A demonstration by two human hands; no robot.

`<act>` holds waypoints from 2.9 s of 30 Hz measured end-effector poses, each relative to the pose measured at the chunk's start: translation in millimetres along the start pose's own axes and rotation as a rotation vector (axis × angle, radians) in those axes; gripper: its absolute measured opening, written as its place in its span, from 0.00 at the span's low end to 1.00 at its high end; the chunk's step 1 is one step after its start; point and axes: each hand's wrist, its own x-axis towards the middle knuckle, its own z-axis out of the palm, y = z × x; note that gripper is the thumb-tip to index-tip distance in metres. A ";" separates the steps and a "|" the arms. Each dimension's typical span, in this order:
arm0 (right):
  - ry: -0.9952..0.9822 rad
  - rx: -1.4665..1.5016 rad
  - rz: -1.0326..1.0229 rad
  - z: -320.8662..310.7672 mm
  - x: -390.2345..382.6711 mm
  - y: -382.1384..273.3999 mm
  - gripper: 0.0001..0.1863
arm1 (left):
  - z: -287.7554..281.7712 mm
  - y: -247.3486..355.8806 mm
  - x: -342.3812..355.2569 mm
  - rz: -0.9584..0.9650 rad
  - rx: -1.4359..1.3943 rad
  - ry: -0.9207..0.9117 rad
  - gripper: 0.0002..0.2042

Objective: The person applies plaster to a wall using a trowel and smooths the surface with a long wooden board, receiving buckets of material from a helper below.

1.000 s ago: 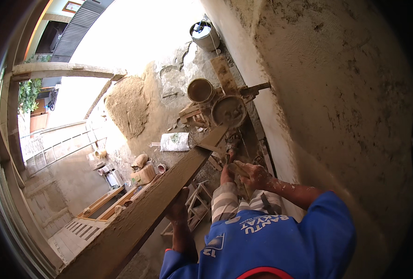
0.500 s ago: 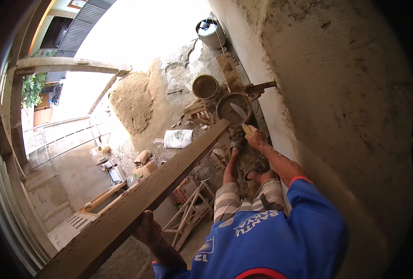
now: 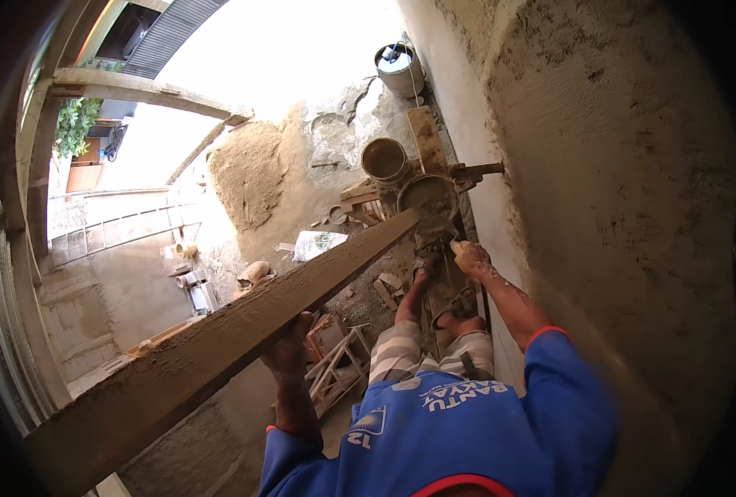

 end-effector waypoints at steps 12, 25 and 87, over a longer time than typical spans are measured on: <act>0.106 0.408 0.219 -11.4 -145.3 61.4 0.29 | 64.0 65.3 121.9 -0.040 -0.598 -0.111 0.19; 0.202 0.765 0.737 45.2 -257.8 123.5 0.27 | 341.7 52.5 319.0 0.295 -0.590 -0.226 0.28; 0.324 1.051 0.775 126.9 -348.6 133.1 0.17 | 261.8 -324.0 -70.0 -0.495 0.378 -1.162 0.28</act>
